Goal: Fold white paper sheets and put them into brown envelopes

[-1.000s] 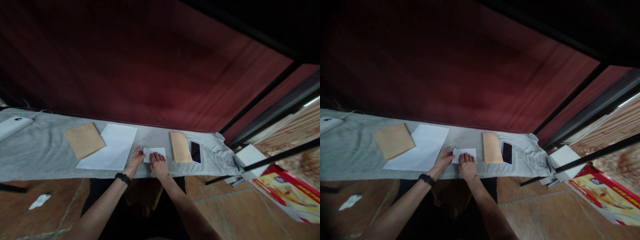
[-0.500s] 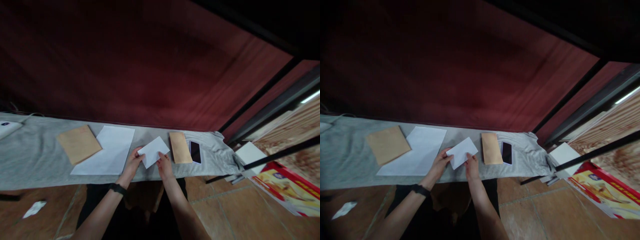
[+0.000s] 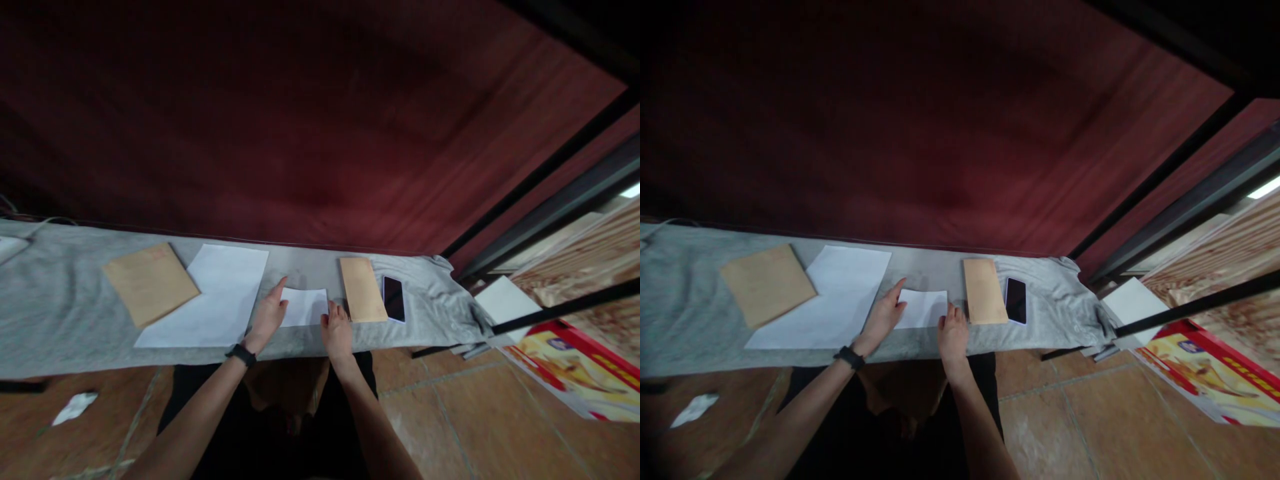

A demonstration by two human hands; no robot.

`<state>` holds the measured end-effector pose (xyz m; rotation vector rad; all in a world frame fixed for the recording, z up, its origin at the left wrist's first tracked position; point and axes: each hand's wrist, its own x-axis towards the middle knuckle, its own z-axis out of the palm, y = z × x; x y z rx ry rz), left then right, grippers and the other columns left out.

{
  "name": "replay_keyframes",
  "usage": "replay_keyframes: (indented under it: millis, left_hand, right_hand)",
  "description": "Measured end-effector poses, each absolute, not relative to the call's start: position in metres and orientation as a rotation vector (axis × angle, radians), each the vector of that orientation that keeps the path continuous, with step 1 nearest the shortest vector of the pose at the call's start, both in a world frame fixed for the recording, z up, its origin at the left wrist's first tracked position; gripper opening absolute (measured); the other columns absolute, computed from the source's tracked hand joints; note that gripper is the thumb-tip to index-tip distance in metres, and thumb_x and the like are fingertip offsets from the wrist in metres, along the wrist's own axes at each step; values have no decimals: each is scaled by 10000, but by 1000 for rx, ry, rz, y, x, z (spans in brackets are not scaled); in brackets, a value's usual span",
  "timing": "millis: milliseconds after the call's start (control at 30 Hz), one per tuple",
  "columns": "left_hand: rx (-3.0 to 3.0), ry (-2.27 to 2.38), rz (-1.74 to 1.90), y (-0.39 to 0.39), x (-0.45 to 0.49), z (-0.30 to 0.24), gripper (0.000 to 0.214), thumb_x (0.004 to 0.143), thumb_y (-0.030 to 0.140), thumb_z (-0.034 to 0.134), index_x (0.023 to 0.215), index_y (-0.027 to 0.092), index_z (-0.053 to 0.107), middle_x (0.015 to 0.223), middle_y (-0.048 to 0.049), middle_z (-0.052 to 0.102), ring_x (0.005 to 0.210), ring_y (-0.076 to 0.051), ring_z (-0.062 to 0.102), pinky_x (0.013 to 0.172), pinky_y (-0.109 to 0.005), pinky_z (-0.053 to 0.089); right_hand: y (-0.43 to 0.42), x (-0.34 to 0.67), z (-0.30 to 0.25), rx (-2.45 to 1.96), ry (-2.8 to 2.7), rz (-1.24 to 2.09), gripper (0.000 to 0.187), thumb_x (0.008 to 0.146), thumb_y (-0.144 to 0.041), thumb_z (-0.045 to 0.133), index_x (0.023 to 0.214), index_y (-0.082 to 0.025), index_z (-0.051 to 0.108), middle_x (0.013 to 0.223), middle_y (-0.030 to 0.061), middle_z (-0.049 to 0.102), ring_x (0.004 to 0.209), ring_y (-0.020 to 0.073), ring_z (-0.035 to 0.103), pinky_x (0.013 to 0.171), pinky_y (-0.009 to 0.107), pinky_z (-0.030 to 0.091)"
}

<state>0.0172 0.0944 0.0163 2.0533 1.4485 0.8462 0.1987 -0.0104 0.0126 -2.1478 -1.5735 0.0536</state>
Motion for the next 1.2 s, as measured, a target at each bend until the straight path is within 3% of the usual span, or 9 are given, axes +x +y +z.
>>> replay_keyframes:
  millis: [67,167,267,333,500,700,967,1200]
  left_hand:
    - [2144,1504,777,87,19,18,621,874,98,465,1491,152,418,1259,-140,634,1028,-241,673,910,-369,535]
    - [2281,1625,671,75,23,22,589,903,105,430,1490,150,420,1358,-166,580,1134,-266,640,968,-400,513]
    - [2484,1648,656,63,34,23,534,927,122,411,1457,143,472,1501,-174,479,1369,-311,473,1111,-477,401]
    - [2619,1470,635,55,45,18,505,963,174,389,1460,130,470,1569,-151,413,1471,-288,341,1182,-469,318]
    - [2667,1233,491,47,63,0,561,1039,378,283,1539,134,352,1577,-118,421,1494,-222,313,1224,-447,257]
    - [2660,1356,431,52,44,-10,661,1024,509,286,1538,98,351,1605,-141,361,1515,-244,266,1238,-447,224]
    - [2619,1594,466,49,23,-15,635,1018,431,305,1541,72,334,1603,-162,348,1520,-247,250,1239,-447,225]
    - [2555,1660,540,41,13,-14,624,1016,405,304,1557,94,310,1588,-159,377,1507,-252,285,1225,-465,257]
  right_hand:
    - [-8,196,13,-2143,-1653,-32,389,935,-166,514,1318,-154,583,1211,162,675,1115,279,632,958,408,499]
    - [-1,190,9,-1983,-1807,-61,406,992,-209,439,1380,-172,555,1411,136,586,1286,247,545,1067,398,439]
    - [4,182,1,-1922,-1930,-35,450,1027,-250,385,1449,-151,504,1521,124,492,1402,238,445,1148,419,357]
    - [5,178,-3,-1955,-1998,-19,482,1023,-237,387,1488,-131,460,1551,137,448,1438,251,401,1176,448,308]
    - [2,174,-7,-2004,-2126,-33,560,993,-220,440,1539,-124,367,1599,141,352,1482,278,325,1212,469,228]
    - [2,177,-12,-1984,-2079,-165,532,1022,-207,356,1549,-139,350,1606,147,340,1483,264,321,1194,470,262]
    - [0,191,-24,-1940,-1953,-277,529,1061,-304,304,1520,-51,381,1545,214,423,1439,280,394,1160,482,327]
    - [-8,202,-28,-1929,-1919,-281,538,1060,-327,296,1518,-59,388,1508,224,474,1408,299,440,1126,503,378]
